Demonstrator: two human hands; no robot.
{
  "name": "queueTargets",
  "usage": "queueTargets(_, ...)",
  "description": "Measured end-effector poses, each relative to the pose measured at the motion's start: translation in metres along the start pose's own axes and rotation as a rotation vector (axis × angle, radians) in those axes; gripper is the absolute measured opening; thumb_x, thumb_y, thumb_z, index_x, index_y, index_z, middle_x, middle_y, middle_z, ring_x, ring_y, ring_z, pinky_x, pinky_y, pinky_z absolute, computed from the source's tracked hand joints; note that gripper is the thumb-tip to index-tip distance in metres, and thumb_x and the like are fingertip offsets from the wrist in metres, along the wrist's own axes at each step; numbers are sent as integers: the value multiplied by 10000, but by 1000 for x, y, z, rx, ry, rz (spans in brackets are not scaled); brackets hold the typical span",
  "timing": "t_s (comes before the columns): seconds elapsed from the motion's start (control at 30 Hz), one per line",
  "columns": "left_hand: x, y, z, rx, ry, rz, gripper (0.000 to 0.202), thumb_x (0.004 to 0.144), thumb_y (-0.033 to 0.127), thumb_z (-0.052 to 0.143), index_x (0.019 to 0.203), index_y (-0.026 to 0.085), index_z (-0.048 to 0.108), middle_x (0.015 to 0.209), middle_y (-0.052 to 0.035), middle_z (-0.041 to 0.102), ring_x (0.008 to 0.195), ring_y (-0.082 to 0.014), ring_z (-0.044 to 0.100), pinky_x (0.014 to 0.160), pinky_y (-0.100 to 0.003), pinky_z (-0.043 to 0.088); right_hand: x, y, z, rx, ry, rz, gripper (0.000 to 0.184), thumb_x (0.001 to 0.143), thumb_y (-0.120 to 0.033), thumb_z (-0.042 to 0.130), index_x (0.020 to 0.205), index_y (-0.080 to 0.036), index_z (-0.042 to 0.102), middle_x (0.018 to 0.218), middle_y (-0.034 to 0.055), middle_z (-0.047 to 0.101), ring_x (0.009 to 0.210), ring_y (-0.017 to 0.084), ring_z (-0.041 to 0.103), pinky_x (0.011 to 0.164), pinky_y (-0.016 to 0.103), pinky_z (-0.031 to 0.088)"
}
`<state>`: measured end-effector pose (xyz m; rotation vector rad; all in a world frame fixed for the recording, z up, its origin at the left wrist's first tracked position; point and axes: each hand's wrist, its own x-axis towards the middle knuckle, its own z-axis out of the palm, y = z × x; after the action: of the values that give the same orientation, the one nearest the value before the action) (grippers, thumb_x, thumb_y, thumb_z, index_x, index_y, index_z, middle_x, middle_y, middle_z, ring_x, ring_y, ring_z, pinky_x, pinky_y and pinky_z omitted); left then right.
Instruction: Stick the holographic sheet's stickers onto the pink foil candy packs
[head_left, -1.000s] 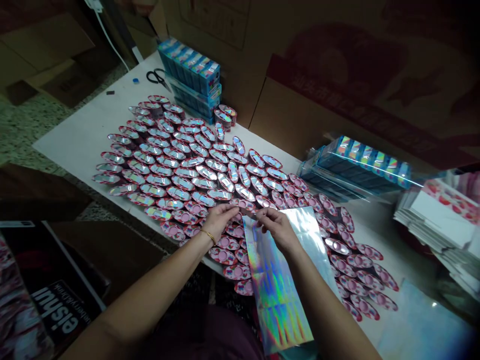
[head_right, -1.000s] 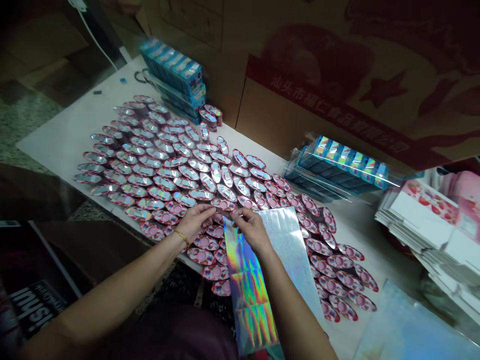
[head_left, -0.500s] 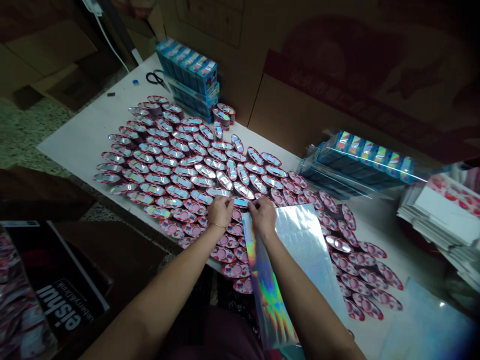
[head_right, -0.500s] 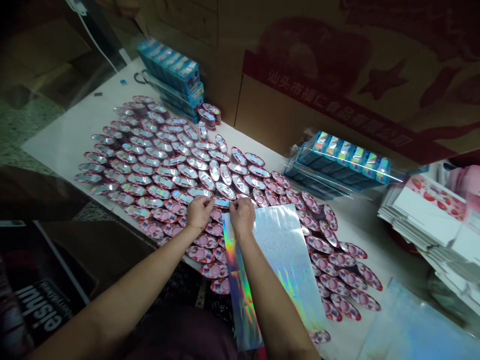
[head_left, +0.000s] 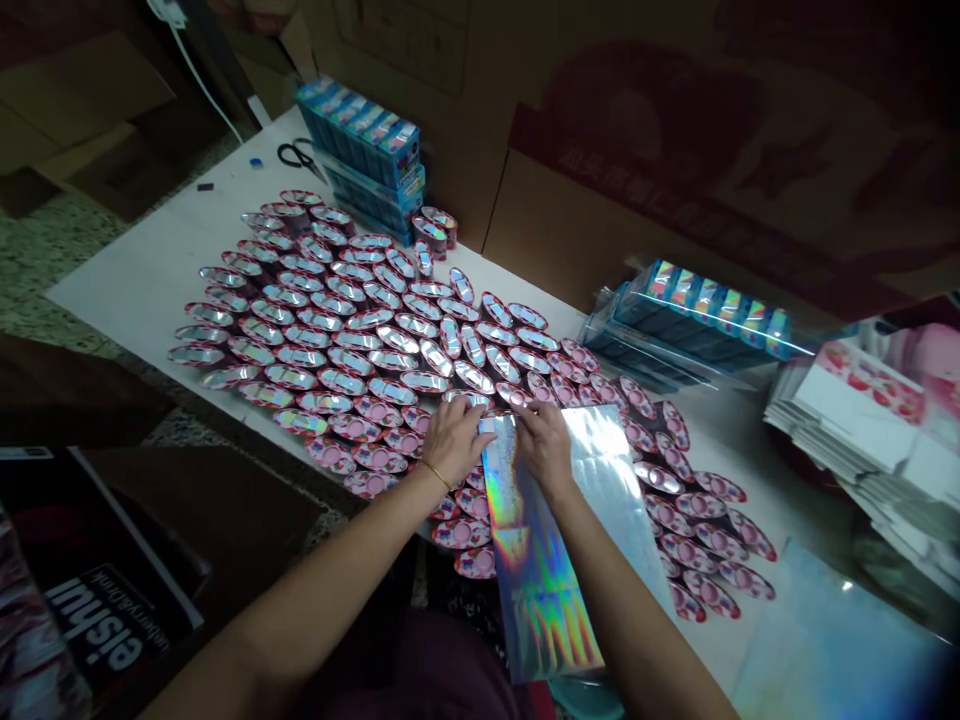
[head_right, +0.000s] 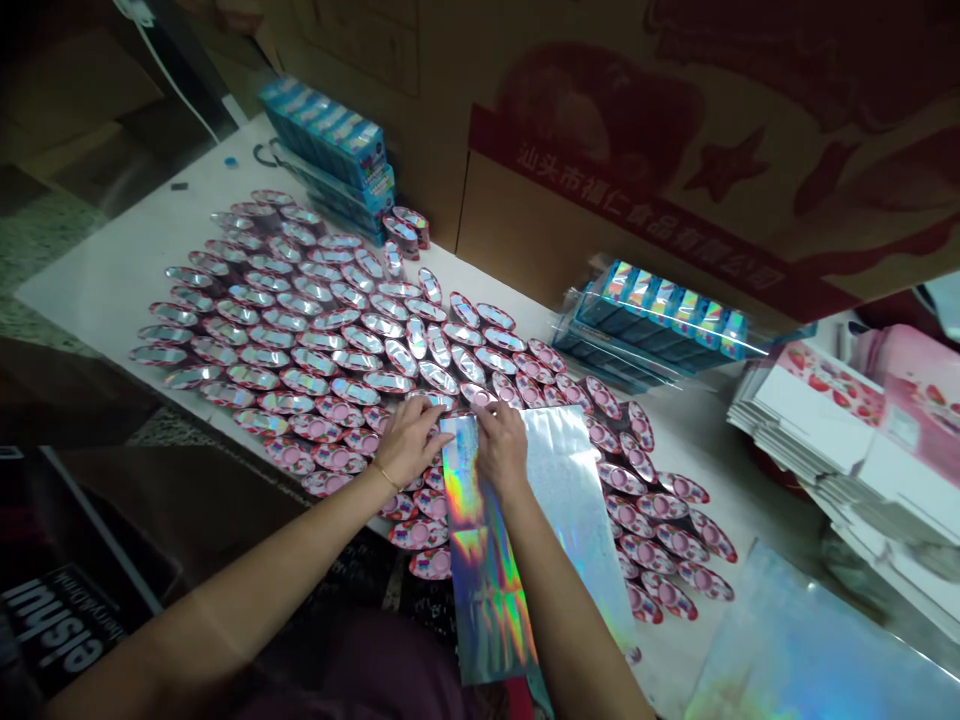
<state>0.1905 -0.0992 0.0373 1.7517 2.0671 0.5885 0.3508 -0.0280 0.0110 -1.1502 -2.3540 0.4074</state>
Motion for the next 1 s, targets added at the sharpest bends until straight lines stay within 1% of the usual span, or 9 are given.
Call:
queueTargets(0.07,0,6,6,46,-70,-7,242,762,331,566,971,209,574,980,-73,508,943,-233,451,800,-349,362,-1,3,1,-14,-60,-58,270,836,-184,459,1050,-242,614,915,64,549,815,187,475,710,319,405)
queueTargets(0.13,3,7,13,79,-87,-21,174,758,294,575,905,201,577,953,-67,512,917,-226,449,775,-343,361,-1,4,6,-75,-126,-116,272,829,-190,480,1061,-233,614,926,74,553,808,193,465,700,322,406)
queueTargets(0.3,7,3,25,76,-1,-47,83,775,271,559,806,194,563,911,-40,529,887,-200,449,772,-324,352,-5,5,13,-184,-215,-287,296,817,-162,489,1096,-166,588,1025,99,574,877,224,457,722,343,405)
queueTargets(0.5,4,3,31,54,57,-85,98,781,290,553,770,194,561,921,-35,534,886,-194,443,785,-327,349,-16,14,6,-209,-268,-399,328,854,-147,421,1167,-138,520,1110,105,567,949,216,460,752,339,402)
queueTargets(0.6,4,4,31,57,61,-84,109,786,301,546,770,195,568,925,-36,538,878,-195,442,782,-329,350,-20,14,4,-187,-266,-416,286,855,-144,422,1113,-144,545,1155,102,551,999,220,456,771,339,394)
queueTargets(0.7,4,3,31,51,52,-79,119,792,310,537,781,198,575,919,-38,541,874,-196,444,783,-330,352,-20,4,-10,-82,-255,-304,200,856,-168,428,973,-155,590,1077,102,578,962,206,482,790,336,397)
queueTargets(0.87,5,2,28,3,20,-75,127,788,311,537,808,204,602,936,-46,558,897,-205,454,801,-343,350,-10,-24,-66,367,-276,83,144,839,-206,432,794,-180,566,872,56,568,856,156,515,752,285,417)
queueTargets(0.93,7,1,25,-75,7,-79,153,797,311,518,840,207,621,940,-49,580,917,-212,465,822,-356,345,-3,-29,-84,506,-276,241,150,825,-237,446,741,-184,558,837,38,557,810,143,519,678,255,416)
queueTargets(1.0,12,2,23,-276,-21,-97,220,819,332,471,872,201,639,944,-52,608,931,-208,488,833,-350,353,3,-26,-88,615,-238,418,158,796,-282,483,703,-181,562,785,22,553,738,130,516,607,235,400)
